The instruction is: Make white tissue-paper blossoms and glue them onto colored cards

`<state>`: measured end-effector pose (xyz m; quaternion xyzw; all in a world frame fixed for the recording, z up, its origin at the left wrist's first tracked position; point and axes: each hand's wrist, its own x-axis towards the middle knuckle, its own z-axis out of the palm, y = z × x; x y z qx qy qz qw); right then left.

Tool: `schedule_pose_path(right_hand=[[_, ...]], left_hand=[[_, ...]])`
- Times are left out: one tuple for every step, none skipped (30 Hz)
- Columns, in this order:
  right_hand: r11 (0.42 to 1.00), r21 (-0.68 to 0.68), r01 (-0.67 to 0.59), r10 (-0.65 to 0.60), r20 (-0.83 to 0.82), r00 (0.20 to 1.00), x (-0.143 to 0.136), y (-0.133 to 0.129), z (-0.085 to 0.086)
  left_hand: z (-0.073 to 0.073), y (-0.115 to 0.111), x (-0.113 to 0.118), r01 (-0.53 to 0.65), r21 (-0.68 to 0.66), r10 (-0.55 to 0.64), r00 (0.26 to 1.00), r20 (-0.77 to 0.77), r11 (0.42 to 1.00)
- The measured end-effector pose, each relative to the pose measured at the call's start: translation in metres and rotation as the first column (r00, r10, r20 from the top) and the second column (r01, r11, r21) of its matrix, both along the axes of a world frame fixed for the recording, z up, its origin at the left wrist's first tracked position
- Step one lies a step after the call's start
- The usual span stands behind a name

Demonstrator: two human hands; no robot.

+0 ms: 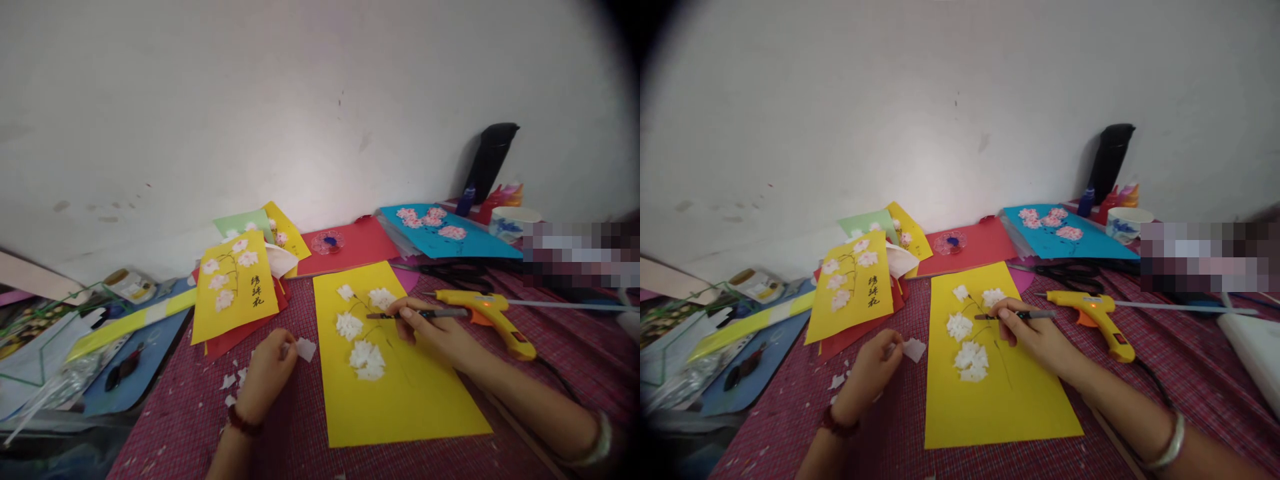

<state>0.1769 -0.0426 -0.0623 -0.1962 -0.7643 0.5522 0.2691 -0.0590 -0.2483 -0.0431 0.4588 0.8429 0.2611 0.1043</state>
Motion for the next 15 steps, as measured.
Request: schedule_pose_path(right_hand=[[1.000, 0.005, 0.002, -0.002, -0.002, 1.000, 0.000, 0.000, 0.001], [1.000, 0.007, 0.005, -0.005, -0.004, 1.000, 0.001, 0.000, 0.002], [1.000, 0.006, 0.008, -0.008, -0.006, 1.000, 0.001, 0.000, 0.003], [1.000, 0.001, 0.008, -0.008, -0.008, 1.000, 0.001, 0.000, 0.003], [1.000, -0.004, 0.008, -0.008, -0.009, 1.000, 0.001, 0.000, 0.004], [1.000, -0.010, 0.009, -0.009, -0.010, 1.000, 0.001, 0.000, 0.005], [1.000, -0.013, 0.007, -0.007, -0.013, 1.000, 0.001, 0.000, 0.005], [1.000, -0.016, 0.003, -0.004, -0.020, 1.000, 0.001, 0.000, 0.005], [1.000, -0.020, -0.001, 0.000, -0.026, 1.000, 0.001, 0.000, 0.006], [1.000, -0.025, -0.003, 0.002, -0.031, 1.000, 0.001, 0.000, 0.006], [1.000, -0.030, -0.006, 0.005, -0.035, 0.999, 0.001, 0.000, 0.007], [0.999, -0.035, -0.010, 0.009, -0.036, 0.999, 0.001, -0.001, 0.008], [0.999, -0.040, -0.011, 0.010, -0.033, 0.999, 0.001, -0.001, 0.010], [0.999, -0.046, -0.010, 0.009, -0.029, 1.000, 0.001, -0.002, 0.011], [0.999, -0.051, -0.008, 0.006, -0.027, 1.000, 0.001, -0.002, 0.012]], left_hand=[[0.001, -0.002, -0.004, -0.037, 0.063, 0.031, 0.995, 0.099, 0.997], [0.002, -0.004, -0.008, -0.083, 0.119, 0.057, 0.977, 0.204, 0.989], [0.004, -0.007, -0.012, -0.133, 0.162, 0.078, 0.948, 0.309, 0.978], [0.006, -0.009, -0.015, -0.184, 0.192, 0.093, 0.910, 0.404, 0.964], [0.008, -0.012, -0.018, -0.231, 0.212, 0.104, 0.871, 0.481, 0.950], [0.009, -0.013, -0.020, -0.269, 0.223, 0.115, 0.840, 0.530, 0.937], [0.010, -0.015, -0.022, -0.291, 0.227, 0.125, 0.827, 0.549, 0.929], [0.010, -0.015, -0.023, -0.297, 0.233, 0.133, 0.834, 0.536, 0.926], [0.009, -0.015, -0.023, -0.284, 0.240, 0.136, 0.859, 0.493, 0.928], [0.007, -0.014, -0.023, -0.261, 0.243, 0.139, 0.894, 0.425, 0.934], [0.005, -0.012, -0.023, -0.230, 0.236, 0.139, 0.928, 0.346, 0.944], [0.002, -0.010, -0.021, -0.192, 0.219, 0.130, 0.955, 0.268, 0.957], [-0.001, -0.007, -0.019, -0.154, 0.195, 0.114, 0.973, 0.201, 0.969], [-0.004, -0.003, -0.016, -0.117, 0.162, 0.092, 0.984, 0.150, 0.980], [-0.007, 0.000, -0.013, -0.083, 0.127, 0.069, 0.991, 0.111, 0.988]])
